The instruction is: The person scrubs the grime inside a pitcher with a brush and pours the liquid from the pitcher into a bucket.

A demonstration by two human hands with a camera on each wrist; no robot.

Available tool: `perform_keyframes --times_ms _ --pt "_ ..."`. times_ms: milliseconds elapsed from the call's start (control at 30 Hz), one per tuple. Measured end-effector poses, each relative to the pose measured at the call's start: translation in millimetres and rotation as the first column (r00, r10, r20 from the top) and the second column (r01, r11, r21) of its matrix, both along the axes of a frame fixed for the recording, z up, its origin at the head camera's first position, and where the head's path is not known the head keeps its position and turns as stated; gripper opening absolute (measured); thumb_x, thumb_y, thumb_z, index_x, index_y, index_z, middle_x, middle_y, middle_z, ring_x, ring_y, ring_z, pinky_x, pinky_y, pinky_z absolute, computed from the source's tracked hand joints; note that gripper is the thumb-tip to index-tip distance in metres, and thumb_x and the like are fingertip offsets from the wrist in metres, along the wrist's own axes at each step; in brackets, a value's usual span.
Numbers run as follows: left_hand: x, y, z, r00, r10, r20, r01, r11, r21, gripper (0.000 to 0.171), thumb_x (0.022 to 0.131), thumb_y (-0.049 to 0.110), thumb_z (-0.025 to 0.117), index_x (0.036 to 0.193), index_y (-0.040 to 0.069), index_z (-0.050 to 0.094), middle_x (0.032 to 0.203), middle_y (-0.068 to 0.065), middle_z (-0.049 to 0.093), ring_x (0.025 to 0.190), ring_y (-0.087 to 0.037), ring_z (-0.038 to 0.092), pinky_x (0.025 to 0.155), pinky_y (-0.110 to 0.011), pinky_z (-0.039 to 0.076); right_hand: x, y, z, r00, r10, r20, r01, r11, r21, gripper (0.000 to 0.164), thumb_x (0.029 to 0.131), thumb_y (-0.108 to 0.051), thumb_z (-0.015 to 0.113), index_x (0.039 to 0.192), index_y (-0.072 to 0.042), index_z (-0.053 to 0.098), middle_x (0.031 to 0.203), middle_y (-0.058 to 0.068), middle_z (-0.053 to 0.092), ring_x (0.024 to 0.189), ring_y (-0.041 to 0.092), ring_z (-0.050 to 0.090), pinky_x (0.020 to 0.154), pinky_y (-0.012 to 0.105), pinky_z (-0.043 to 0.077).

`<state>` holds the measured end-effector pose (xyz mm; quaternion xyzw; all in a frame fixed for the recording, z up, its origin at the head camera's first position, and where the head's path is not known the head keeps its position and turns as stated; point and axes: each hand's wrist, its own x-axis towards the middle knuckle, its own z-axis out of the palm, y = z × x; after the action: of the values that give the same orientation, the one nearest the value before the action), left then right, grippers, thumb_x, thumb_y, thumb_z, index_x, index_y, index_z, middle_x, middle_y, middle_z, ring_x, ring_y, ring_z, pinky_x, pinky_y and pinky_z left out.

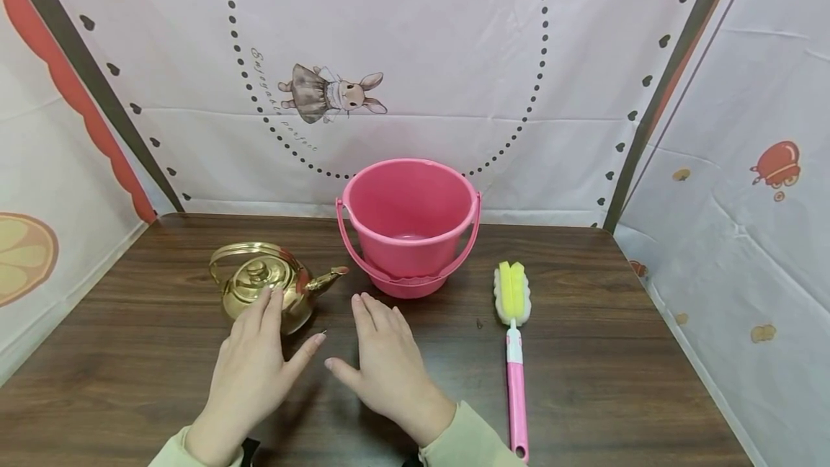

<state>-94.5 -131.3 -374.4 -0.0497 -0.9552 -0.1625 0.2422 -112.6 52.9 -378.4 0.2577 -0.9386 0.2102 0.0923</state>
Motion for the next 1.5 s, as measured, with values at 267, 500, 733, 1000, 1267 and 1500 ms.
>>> perform_keyframes --times_ms 267,500,733,1000,1267,1500 --pt "-0.6 -2 0.4 1.0 0.013 -0.004 -0.013 1.0 0.001 0.088 0.079 0.047 0.071 0.138 -0.008 0.037 0.14 -0.03 0.04 0.124 -0.046 0.043 0.081 -0.063 0.046 -2.9 -6 0.2 0.999 0.031 -0.02 -0.031 0.999 0.007 0.082 0.083 -0.048 0.068 0.144 -0.004 0.037 0.147 0.009 0.041 0.136 0.022 0.038 0.11 0.049 0.032" --pt "-1.2 -7 2.7 1.0 0.024 -0.011 -0.024 1.0 0.014 0.087 0.079 0.046 0.071 0.138 -0.009 0.038 0.139 -0.031 0.041 0.122 -0.049 0.044 0.079 -0.065 0.046 -3.8 -11 1.9 0.999 0.041 -0.015 -0.041 0.999 0.013 0.08 0.083 -0.05 0.066 0.144 -0.005 0.037 0.147 0.009 0.041 0.137 0.02 0.037 0.111 0.047 0.032" --pt "-1.6 -11 6.6 0.999 0.043 0.015 -0.043 0.998 0.037 0.086 0.081 0.046 0.07 0.138 -0.009 0.037 0.14 -0.029 0.04 0.122 -0.049 0.043 0.08 -0.066 0.044 -4.5 -14 2.5 0.999 0.047 -0.019 -0.047 0.999 0.009 0.08 0.083 -0.049 0.067 0.144 -0.006 0.038 0.147 0.009 0.041 0.137 0.02 0.037 0.111 0.046 0.032" --pt "-2.2 -15 9.7 0.998 0.06 0.014 -0.06 0.997 0.037 0.085 0.081 0.046 0.07 0.137 -0.009 0.038 0.138 -0.032 0.041 0.119 -0.051 0.044 0.079 -0.067 0.043 -5.1 -18 1.2 0.998 0.053 -0.029 -0.053 0.999 0.009 0.079 0.083 -0.049 0.067 0.143 -0.006 0.038 0.147 0.008 0.041 0.137 0.02 0.038 0.111 0.046 0.033" --pt "-3.4 -18 10.1 0.997 0.077 -0.001 -0.077 0.996 0.047 0.086 0.079 0.047 0.071 0.137 -0.008 0.039 0.139 -0.032 0.04 0.118 -0.052 0.044 0.078 -0.068 0.042 -5.2 -19 0.5 0.998 0.061 -0.031 -0.061 0.998 0.006 0.078 0.084 -0.049 0.066 0.143 -0.006 0.039 0.147 0.008 0.041 0.136 0.02 0.039 0.109 0.047 0.035" --pt "-4.0 -18 10.0 0.997 0.079 0.004 -0.079 0.996 0.051 0.086 0.079 0.047 0.072 0.137 -0.008 0.039 0.14 -0.032 0.038 0.118 -0.052 0.044 0.078 -0.068 0.042 -5.4 -20 1.0 0.998 0.067 -0.018 -0.066 0.998 0.012 0.077 0.084 -0.05 0.065 0.143 -0.007 0.04 0.147 0.007 0.041 0.137 0.02 0.038 0.11 0.046 0.035"
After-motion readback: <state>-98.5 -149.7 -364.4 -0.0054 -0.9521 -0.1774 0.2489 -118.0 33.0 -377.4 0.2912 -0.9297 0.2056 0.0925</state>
